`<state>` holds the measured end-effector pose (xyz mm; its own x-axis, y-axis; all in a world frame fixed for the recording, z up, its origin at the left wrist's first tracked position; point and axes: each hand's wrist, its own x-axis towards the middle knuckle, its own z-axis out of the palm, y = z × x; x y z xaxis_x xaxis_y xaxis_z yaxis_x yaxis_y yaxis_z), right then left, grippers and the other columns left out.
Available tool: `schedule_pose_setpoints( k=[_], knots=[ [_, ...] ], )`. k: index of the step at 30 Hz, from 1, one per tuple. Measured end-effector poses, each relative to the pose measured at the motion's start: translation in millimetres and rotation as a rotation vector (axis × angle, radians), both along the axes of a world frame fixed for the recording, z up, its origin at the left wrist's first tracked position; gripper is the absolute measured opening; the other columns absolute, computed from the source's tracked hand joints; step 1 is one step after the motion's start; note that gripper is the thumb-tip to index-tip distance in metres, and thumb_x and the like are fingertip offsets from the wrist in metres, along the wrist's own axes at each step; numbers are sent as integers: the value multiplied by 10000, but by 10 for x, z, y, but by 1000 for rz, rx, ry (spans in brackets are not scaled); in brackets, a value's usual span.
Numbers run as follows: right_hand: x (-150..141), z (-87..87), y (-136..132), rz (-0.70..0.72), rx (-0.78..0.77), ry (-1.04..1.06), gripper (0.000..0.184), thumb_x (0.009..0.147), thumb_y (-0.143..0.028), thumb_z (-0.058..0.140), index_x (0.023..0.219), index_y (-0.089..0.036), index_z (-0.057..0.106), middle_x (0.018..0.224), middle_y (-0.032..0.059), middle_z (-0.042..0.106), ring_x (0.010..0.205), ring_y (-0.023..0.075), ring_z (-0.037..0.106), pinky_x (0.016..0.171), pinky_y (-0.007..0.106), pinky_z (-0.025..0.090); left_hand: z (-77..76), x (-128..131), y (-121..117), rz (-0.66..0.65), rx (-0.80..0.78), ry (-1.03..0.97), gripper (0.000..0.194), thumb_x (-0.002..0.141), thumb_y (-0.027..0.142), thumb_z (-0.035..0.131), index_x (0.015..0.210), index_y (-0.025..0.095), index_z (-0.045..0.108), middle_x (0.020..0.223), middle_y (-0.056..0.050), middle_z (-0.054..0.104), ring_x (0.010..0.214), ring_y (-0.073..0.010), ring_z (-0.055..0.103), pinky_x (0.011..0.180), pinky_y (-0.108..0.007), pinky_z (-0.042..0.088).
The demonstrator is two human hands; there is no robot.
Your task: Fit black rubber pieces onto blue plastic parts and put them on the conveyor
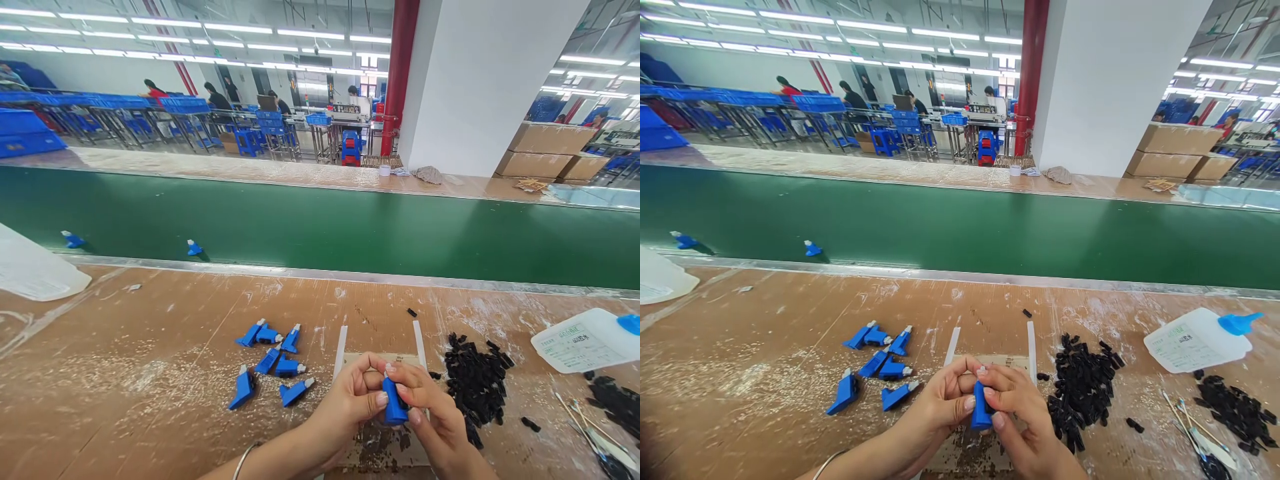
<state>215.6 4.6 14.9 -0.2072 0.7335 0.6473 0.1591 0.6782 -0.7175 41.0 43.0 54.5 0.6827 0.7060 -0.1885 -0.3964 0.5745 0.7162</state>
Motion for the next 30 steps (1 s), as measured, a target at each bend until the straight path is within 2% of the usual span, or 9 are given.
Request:
schedule_pose_setpoints(
  k=[6,10,17,24,27,30],
  knots=[
    [14,30,9,-91,170,-196,337,1020,-223,395,1345,-233,481,1304,121,607,1251,283,526,953,483,486,-7,-5,-11,11,15,8,402,729,352,814,955,155,547,865,-52,689,683,-100,599,650,-221,482],
    [7,18,21,-124,229,-272,399,994,-200,415,1392,-225,431,1340,133,582,1278,295,503,920,475,503,-18,-7,-18,26,44,8,343,747,331,801,957,157,594,850,-46,691,745,-103,615,699,-197,448],
    [62,-57,1,-104,150,-355,553,936,-178,500,1458,-269,342,1395,120,532,1313,310,461,944,493,475,19,4,-19,41,34,79,289,790,331,748,1031,192,670,982,-64,700,845,-139,624,778,-232,457],
    [17,-99,-41,-151,166,-500,590,910,-151,533,1462,-185,326,1426,162,487,1383,328,346,1018,491,425,25,18,-55,104,95,190,275,826,334,678,1072,213,679,1048,-61,685,980,-201,599,978,-339,411],
    [-42,-59,-56,-127,90,-469,529,939,-229,538,1432,-184,353,1459,154,449,1407,319,298,1075,493,376,-9,32,-50,67,148,185,311,823,381,694,1083,217,645,1039,-54,668,958,-184,591,924,-314,435],
    [-71,22,-74,-26,-69,-329,461,985,-373,496,1413,-242,385,1500,118,401,1407,289,306,1114,480,336,-96,32,9,48,208,203,345,800,430,720,1038,204,612,951,-32,646,841,-148,582,782,-260,455]
  ],
)
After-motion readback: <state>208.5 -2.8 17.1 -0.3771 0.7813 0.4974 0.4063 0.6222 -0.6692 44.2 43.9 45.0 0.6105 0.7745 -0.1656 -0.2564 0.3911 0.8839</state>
